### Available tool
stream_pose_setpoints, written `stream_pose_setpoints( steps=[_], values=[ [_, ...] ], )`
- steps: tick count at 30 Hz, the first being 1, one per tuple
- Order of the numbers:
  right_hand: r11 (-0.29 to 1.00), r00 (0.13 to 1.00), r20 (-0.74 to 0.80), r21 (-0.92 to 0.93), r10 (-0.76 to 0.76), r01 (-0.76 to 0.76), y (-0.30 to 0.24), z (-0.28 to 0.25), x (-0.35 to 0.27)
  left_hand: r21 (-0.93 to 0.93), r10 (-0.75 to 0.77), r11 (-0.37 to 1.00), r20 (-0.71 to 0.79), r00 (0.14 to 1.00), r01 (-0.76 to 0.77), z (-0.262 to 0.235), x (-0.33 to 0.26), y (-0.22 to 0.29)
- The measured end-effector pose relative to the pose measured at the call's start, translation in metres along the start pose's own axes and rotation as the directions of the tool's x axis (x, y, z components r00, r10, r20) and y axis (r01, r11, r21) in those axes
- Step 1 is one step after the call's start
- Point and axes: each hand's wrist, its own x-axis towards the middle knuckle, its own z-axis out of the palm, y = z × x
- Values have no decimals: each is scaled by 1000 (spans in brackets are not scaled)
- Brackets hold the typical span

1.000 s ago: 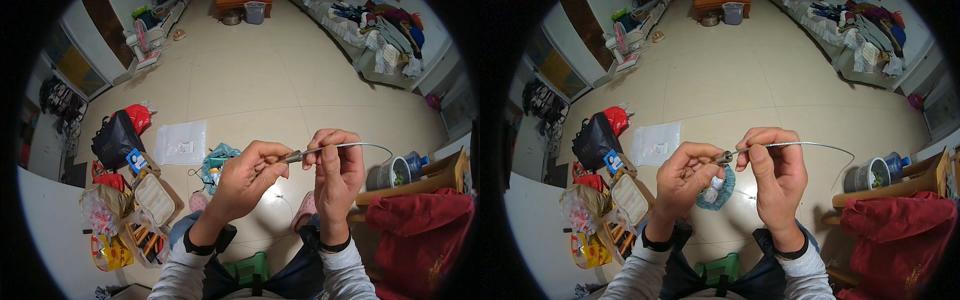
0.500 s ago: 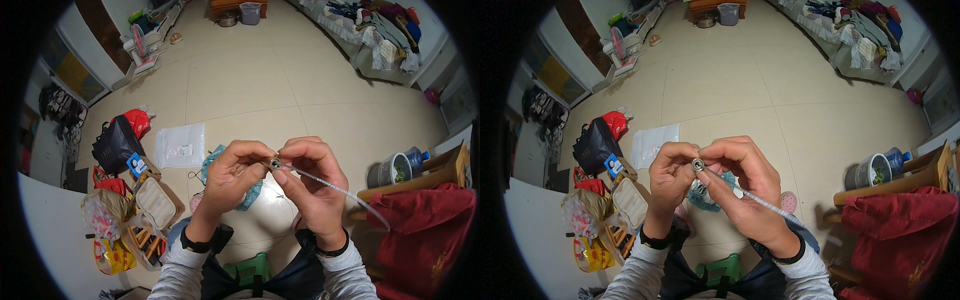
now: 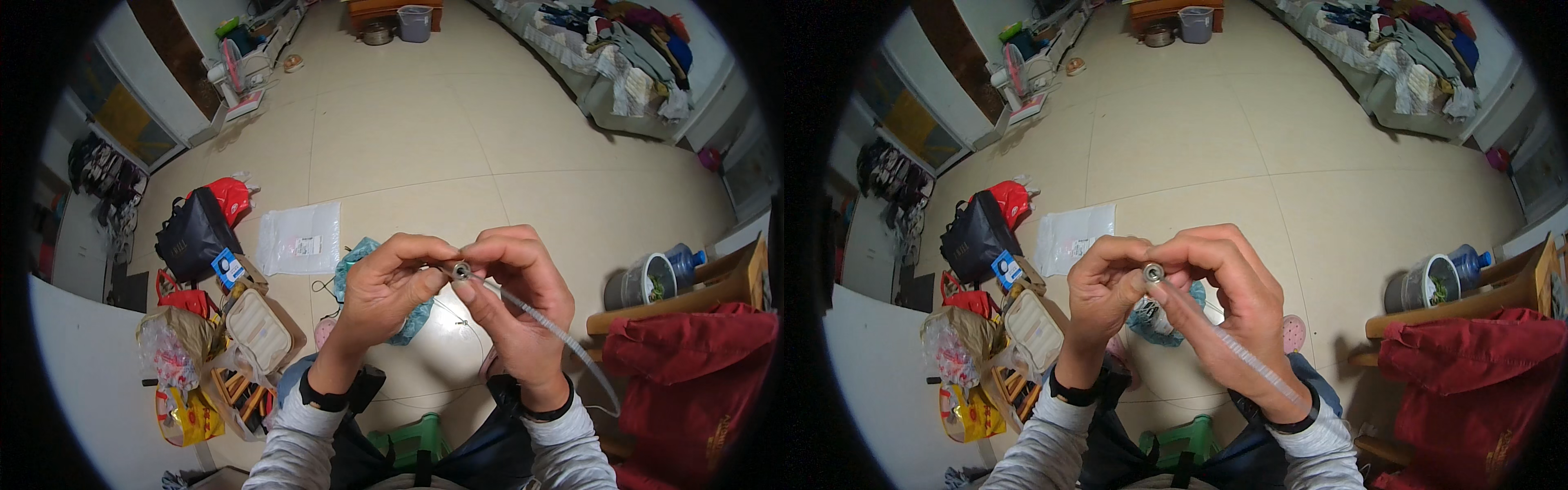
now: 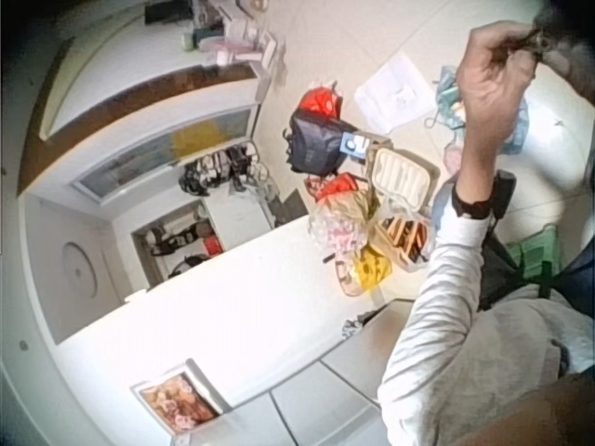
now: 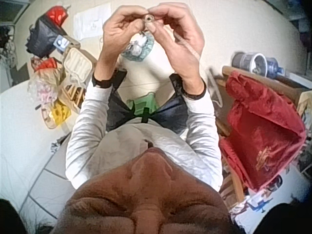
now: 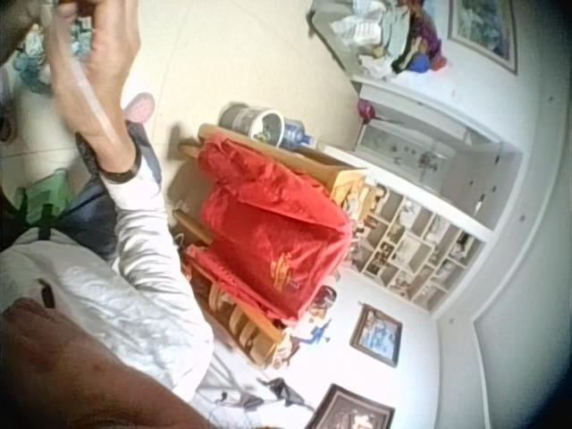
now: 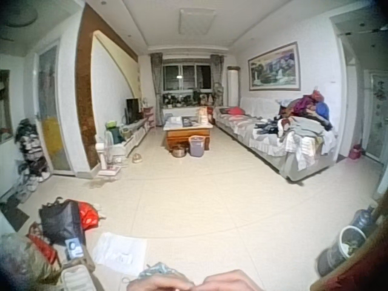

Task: The person sits on a low stool and assembles a thin metal wire with small cylindrical components. They thread the wire through the components, bend and shape the wire, and repeatedly adjust the assembly by hand.

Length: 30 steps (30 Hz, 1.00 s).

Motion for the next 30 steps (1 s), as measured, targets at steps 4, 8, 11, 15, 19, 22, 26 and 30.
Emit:
stream_pose_setpoints(
  steps=[4,8,11,15,19,22,26,30],
  values=[
    [1000,1000,18,8,18,-18,6,-16,5,285,-89,952,-91,992,112,13,2,20],
    [872,956,-76,435,282,-223,16,-20,7,390,-241,874,-166,956,288,19,1,30],
    [688,910,-4,656,414,-310,24,-19,10,339,-333,868,-147,931,364,21,-2,35],
    [257,832,259,870,490,-421,37,-11,9,100,-415,900,-107,904,425,30,-4,42],
    [129,811,311,897,495,-423,40,-10,9,13,-469,882,-77,880,471,29,-3,40],
    [153,807,293,894,514,-422,37,-7,9,-10,-485,874,-84,870,486,29,-1,39],
    [290,801,244,842,546,-454,33,0,5,-106,-488,872,-125,864,477,28,-2,28],
    [343,827,203,839,524,-423,41,-2,2,-22,-455,890,-101,885,455,31,-9,7]
  ],
)
